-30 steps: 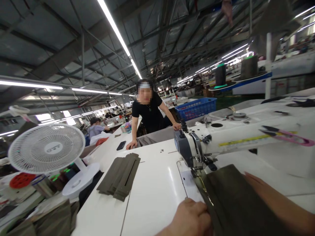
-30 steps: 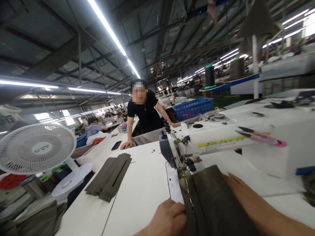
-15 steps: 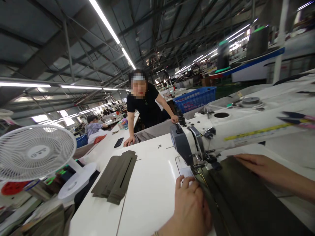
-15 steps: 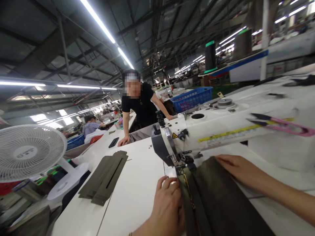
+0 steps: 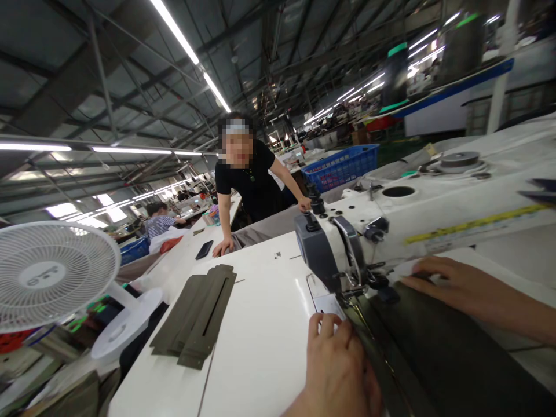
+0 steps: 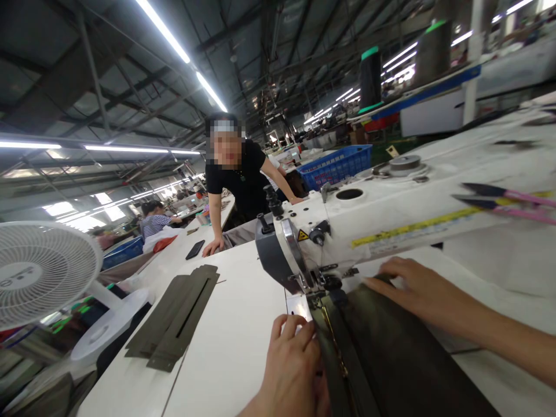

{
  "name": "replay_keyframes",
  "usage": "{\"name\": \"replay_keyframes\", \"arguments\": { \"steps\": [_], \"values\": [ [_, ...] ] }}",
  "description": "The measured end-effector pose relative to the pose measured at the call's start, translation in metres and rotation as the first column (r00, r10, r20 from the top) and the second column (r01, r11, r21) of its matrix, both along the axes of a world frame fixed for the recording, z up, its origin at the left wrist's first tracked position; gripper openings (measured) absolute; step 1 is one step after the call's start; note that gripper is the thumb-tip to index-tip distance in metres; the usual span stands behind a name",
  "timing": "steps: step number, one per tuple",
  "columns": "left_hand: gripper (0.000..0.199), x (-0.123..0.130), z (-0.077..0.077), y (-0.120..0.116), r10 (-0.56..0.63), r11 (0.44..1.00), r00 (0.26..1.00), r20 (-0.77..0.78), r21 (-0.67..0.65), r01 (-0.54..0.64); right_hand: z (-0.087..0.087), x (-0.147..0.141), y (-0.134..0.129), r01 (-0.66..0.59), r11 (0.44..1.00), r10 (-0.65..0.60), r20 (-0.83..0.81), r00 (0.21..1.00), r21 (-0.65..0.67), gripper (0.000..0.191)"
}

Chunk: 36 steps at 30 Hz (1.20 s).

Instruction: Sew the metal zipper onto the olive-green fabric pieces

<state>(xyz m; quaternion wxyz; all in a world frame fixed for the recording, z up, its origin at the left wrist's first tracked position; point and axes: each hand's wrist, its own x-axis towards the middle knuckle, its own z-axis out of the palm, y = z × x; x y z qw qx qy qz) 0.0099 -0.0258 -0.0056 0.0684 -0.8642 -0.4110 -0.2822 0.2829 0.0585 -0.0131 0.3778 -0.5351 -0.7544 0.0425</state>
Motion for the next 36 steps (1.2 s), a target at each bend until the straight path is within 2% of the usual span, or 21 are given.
{"name": "replay_keyframes", "arguments": {
  "steps": [4,7,9,10,12,14,20,24,26,29,32,36],
  "values": [
    [0.012,0.001,0.009,-0.003,0.001,0.995,0.997,-0.073,-0.101,-0.009,0.008,0.001,0.0,-0.017,0.998,0.007,0.186,0.983,0.054,0.032],
    [0.01,0.001,0.015,-0.006,0.016,0.986,0.999,-0.049,-0.165,-0.024,0.018,-0.012,-0.016,-0.041,0.982,-0.02,0.317,0.948,0.183,0.027],
    [0.01,0.001,0.017,-0.007,0.02,0.98,1.0,-0.017,-0.195,-0.023,0.023,-0.03,-0.033,-0.147,0.967,0.072,0.329,0.942,0.207,0.024],
    [0.012,0.0,0.017,-0.007,0.02,0.978,1.0,-0.005,-0.206,-0.021,0.025,-0.041,-0.042,-0.222,0.959,0.164,0.29,0.943,0.178,0.021],
    [0.021,0.0,0.018,-0.007,0.016,0.976,1.0,0.014,-0.216,-0.013,0.025,-0.062,-0.058,-0.347,0.937,0.332,0.182,0.925,0.052,0.017],
    [0.028,-0.001,0.018,-0.007,0.005,0.978,0.999,0.035,-0.207,0.002,0.022,-0.078,-0.066,-0.394,0.919,0.395,0.109,0.912,-0.033,0.021],
    [0.028,-0.002,0.016,-0.005,-0.021,0.98,0.996,0.083,-0.196,0.037,0.009,-0.091,-0.059,-0.303,0.952,0.304,0.022,0.952,-0.032,0.011],
    [0.021,-0.001,0.014,-0.007,-0.012,0.988,0.992,0.125,-0.154,0.031,0.0,-0.086,-0.061,-0.219,0.967,0.208,0.091,0.974,0.13,0.013],
    [0.026,0.0,0.011,-0.008,0.018,0.994,0.981,0.195,-0.107,0.003,-0.003,-0.084,-0.064,-0.216,0.939,0.18,0.15,0.972,0.268,0.022],
    [0.053,-0.001,0.001,-0.01,0.015,0.999,0.969,0.248,-0.039,-0.006,-0.002,-0.081,-0.068,-0.292,0.872,0.19,0.279,0.941,0.392,0.037],
    [0.068,-0.006,-0.007,-0.008,-0.01,1.0,0.974,0.227,-0.004,0.011,0.003,-0.081,-0.068,-0.349,0.862,0.215,0.358,0.909,0.368,0.042],
    [0.064,-0.011,-0.006,-0.005,-0.026,0.996,0.984,0.174,-0.085,0.041,0.009,-0.082,-0.069,-0.362,0.845,0.174,0.438,0.882,0.394,0.045]
  ]
}}
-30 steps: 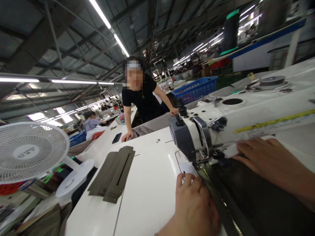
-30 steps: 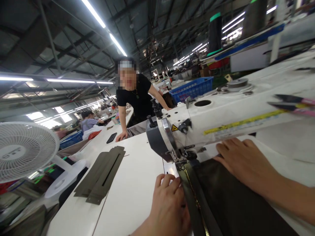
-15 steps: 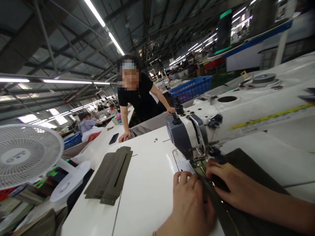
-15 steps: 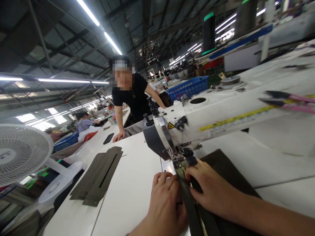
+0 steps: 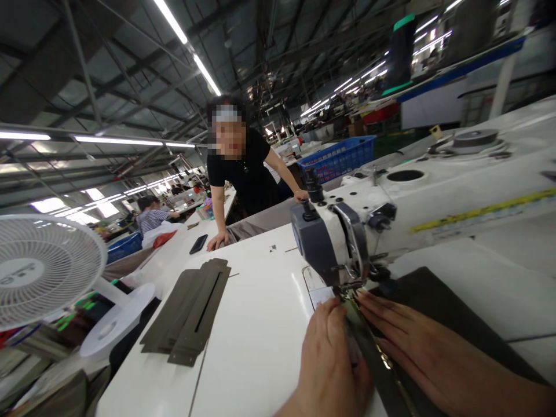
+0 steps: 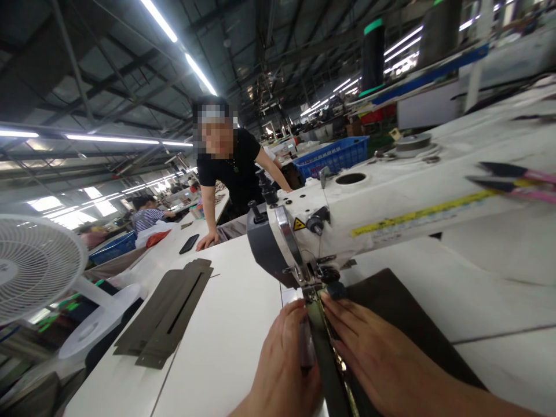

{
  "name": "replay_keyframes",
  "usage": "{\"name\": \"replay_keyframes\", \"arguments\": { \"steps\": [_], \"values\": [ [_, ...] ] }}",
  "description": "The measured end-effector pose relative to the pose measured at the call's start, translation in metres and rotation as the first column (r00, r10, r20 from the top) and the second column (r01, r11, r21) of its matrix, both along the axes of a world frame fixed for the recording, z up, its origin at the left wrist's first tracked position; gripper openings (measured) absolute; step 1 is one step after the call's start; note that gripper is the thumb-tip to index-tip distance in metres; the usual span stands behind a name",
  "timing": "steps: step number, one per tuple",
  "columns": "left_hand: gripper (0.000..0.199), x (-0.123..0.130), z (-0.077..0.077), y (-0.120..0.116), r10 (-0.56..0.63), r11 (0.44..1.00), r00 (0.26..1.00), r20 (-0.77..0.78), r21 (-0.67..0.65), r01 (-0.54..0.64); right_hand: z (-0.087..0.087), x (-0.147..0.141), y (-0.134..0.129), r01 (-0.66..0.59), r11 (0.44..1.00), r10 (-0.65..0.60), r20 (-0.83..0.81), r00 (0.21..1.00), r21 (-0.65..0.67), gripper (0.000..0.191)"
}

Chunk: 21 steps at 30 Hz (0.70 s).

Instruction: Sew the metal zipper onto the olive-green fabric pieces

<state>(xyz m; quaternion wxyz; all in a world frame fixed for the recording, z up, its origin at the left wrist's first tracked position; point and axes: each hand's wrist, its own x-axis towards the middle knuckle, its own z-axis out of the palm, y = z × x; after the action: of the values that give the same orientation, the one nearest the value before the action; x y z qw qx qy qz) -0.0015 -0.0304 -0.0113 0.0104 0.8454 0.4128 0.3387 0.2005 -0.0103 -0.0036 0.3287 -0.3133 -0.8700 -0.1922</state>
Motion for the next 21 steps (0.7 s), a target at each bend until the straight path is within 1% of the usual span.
{"name": "replay_keyframes", "arguments": {
  "steps": [3,6,10,16,18,21],
  "values": [
    [0.055,0.001,0.007,0.002,-0.103,0.995,0.992,-0.075,-0.014,0.103,-0.001,0.0,-0.001,0.028,0.997,-0.031,0.041,0.999,0.072,0.046],
    [0.048,0.003,0.013,0.005,-0.155,0.988,0.982,-0.11,-0.004,0.155,-0.006,0.001,0.0,0.028,0.997,-0.033,0.062,0.998,0.078,0.045],
    [0.048,0.004,0.017,0.006,-0.172,0.985,0.975,-0.143,-0.014,0.172,-0.01,0.002,0.001,0.006,0.994,-0.018,0.11,0.994,0.112,0.044],
    [0.046,0.003,0.019,0.002,-0.166,0.986,0.971,-0.173,-0.041,0.161,0.0,-0.002,0.001,0.02,0.976,-0.047,0.121,0.992,0.216,0.045],
    [0.046,0.003,0.021,0.001,-0.162,0.986,0.969,-0.185,-0.062,0.153,0.001,-0.003,0.001,0.024,0.974,-0.049,0.107,0.993,0.224,0.045],
    [0.045,0.004,0.025,0.003,-0.154,0.986,0.965,-0.21,-0.097,0.136,-0.006,-0.003,0.006,0.032,0.98,-0.05,0.087,0.995,0.199,0.044]
  ]
}}
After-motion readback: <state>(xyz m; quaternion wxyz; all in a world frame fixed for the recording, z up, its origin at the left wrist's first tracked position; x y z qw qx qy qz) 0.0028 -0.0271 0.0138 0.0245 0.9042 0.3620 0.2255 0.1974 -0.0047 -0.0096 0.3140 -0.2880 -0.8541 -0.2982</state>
